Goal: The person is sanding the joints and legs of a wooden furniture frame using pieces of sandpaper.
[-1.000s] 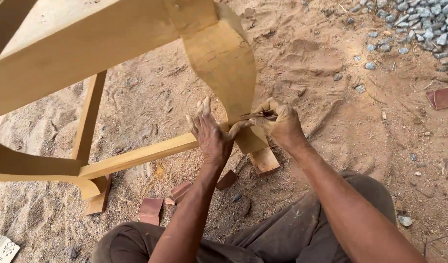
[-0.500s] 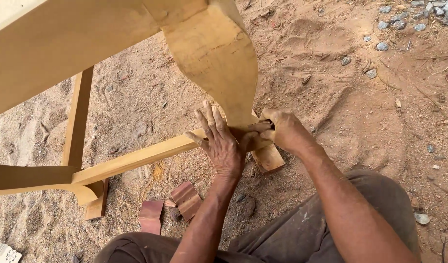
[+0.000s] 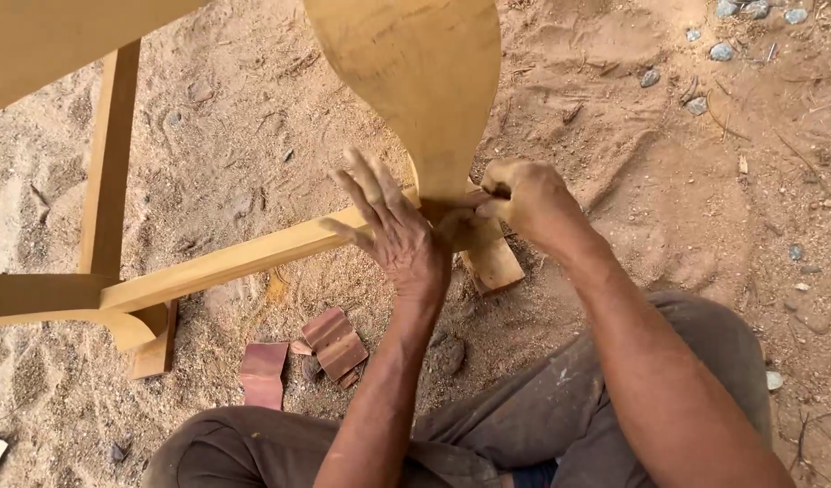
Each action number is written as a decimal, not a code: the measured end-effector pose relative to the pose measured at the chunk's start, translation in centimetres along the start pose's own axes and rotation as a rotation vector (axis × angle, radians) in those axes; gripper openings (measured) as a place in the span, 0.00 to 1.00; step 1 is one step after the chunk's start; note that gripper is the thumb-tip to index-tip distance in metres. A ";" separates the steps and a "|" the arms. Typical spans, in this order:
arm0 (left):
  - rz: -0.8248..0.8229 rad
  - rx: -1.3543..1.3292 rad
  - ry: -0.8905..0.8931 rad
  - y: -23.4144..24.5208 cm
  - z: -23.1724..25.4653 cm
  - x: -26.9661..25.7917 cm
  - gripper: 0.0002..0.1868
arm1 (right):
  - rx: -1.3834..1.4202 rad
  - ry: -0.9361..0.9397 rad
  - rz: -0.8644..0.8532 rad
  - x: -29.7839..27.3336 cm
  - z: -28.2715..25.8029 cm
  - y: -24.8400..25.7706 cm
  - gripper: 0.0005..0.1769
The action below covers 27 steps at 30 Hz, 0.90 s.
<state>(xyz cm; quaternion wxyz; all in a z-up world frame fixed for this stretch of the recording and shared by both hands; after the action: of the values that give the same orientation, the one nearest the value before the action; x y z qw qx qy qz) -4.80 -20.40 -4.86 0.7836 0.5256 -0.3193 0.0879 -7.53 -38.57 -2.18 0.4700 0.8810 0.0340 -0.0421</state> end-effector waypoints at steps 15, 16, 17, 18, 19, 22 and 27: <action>-0.041 -0.053 -0.055 3.5 0.4 2.8 0.82 | 0.326 -0.074 0.000 -0.6 -1.3 2.4 0.09; -0.055 -0.053 -0.051 2.9 0.2 1.8 0.82 | 0.331 -0.084 -0.010 -0.8 -1.3 2.1 0.09; -0.037 -0.060 -0.039 2.4 0.0 1.6 0.81 | 0.366 -0.060 0.028 -0.5 -1.4 2.3 0.10; -0.018 -0.068 -0.026 1.9 -0.2 1.4 0.80 | 0.402 -0.036 0.065 -0.2 -1.6 2.6 0.11; -0.020 -0.072 -0.027 0.6 0.0 0.2 0.80 | 0.400 -0.039 0.067 -0.3 -1.3 2.2 0.11; -0.085 -0.012 0.050 -1.4 0.9 -1.7 0.80 | 0.239 -0.213 -0.096 -0.4 -0.8 1.8 0.09; 0.003 -0.076 -0.033 3.3 0.7 2.1 0.80 | 0.391 -0.011 0.010 -0.7 -1.3 2.6 0.09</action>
<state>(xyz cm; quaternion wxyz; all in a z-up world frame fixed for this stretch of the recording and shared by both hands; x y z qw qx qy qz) -4.97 -19.97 -0.92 0.7973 0.4966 -0.3361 0.0681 -7.92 -38.95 0.76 0.2902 0.9554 0.0182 -0.0507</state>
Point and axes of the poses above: each hand's wrist, its own x-axis towards the middle knuckle, its own y-axis out of the back of the hand, z = x × y, the point moved 1 cm from there along x, towards the middle knuckle, and after that the axes turned 10 degrees about -z, right-handed, at the moved point
